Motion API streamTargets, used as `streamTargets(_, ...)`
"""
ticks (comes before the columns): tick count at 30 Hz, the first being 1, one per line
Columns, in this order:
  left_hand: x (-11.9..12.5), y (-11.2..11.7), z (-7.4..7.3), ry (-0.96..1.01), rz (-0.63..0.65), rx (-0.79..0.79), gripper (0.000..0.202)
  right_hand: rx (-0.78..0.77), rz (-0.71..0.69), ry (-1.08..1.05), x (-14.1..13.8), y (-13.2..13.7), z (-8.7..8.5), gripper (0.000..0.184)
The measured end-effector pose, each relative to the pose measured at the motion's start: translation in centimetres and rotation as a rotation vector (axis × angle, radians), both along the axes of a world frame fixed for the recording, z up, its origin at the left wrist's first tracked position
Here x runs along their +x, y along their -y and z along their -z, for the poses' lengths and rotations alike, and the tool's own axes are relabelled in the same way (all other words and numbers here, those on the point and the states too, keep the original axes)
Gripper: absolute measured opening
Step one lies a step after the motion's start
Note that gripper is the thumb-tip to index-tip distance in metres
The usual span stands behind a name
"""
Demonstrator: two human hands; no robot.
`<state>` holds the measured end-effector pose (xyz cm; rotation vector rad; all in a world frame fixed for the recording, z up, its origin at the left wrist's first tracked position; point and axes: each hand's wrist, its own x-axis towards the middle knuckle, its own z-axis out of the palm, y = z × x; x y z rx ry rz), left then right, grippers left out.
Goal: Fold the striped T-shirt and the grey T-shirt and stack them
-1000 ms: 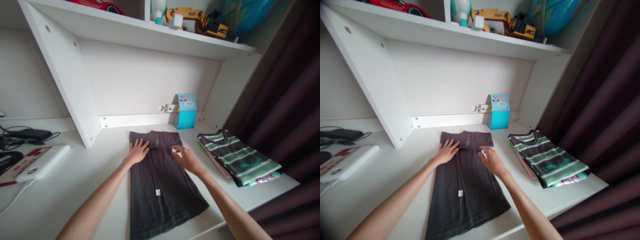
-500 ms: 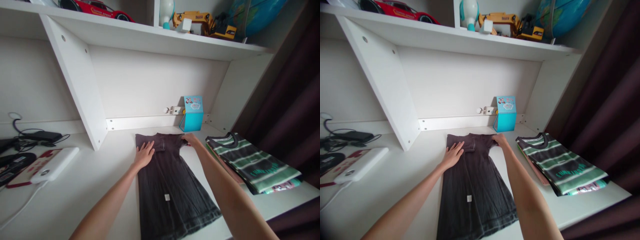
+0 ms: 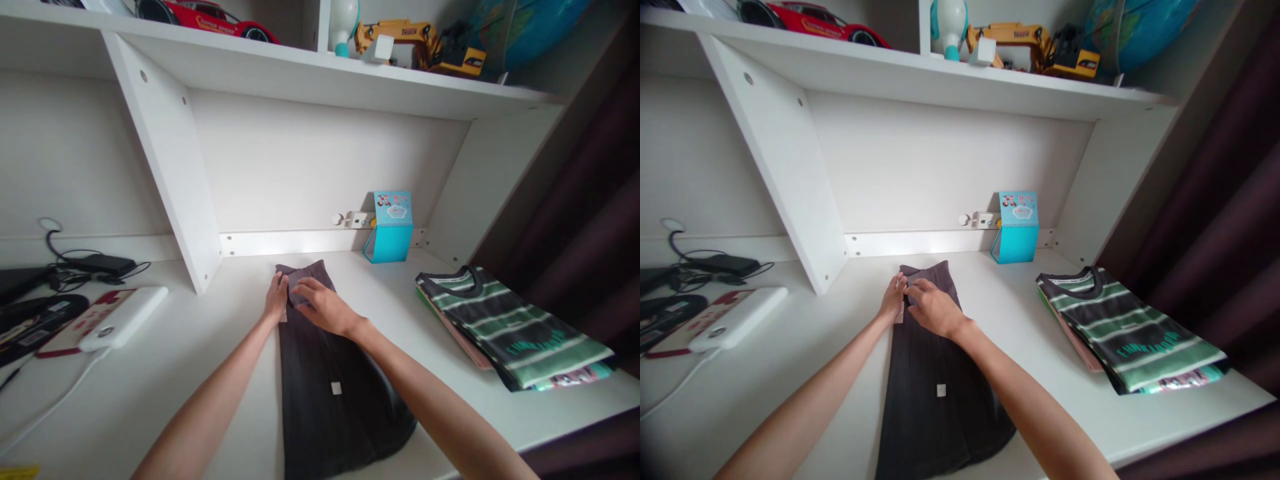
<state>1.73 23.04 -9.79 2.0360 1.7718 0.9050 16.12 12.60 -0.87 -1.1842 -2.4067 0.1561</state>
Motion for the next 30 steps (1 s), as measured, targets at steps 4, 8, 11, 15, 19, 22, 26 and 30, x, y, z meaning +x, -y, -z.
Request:
streamTargets(4, 0.1, 0.0, -0.6, 0.161, 0.026, 0.061, 0.041, -0.166, 0.221, 0.032, 7.9, 4.6, 1.6, 0.031)
streamTargets(8, 0.9, -1.1, -1.3, 0.107, 0.069, 0.064, 0.026, -0.463, 0.387, 0.064, 11.6, 8.6, 3.2, 0.028)
streamTargets(11, 1.3, -2.2, -1.5, 0.083, 0.077, 0.041, 0.036, -0.424, 0.44, 0.084, 10.6, 11.0, 2.9, 0.007)
streamTargets(15, 0.6, -3.0, -1.9, 0.023, 0.117, 0.029, 0.048, -0.329, 0.294, 0.02, 8.0, 14.1, 0.7, 0.011)
streamTargets(19, -1.2, -2.8, -2.5, -0.092, 0.12, -0.041, 0.043, -0.623, -0.135, -0.093, 6.9, 14.8, -1.2, 0.019)
streamTargets(22, -1.3, -2.2, -3.3, -0.171, 0.041, -0.019, 0.04, -0.387, -0.062, -0.169, 6.6, 12.8, -0.3, 0.025)
streamTargets(26, 1.5, -1.3, -3.5, -0.324, 0.085, 0.166, 0.038, -0.132, 0.058, -0.017, 5.3, 10.1, 3.6, 0.046)
streamTargets(30, 5.1, -1.4, -2.2, -0.402, 0.415, 0.075, 0.05, -0.216, 0.047, 0.118, 4.4, 10.0, 6.2, 0.058)
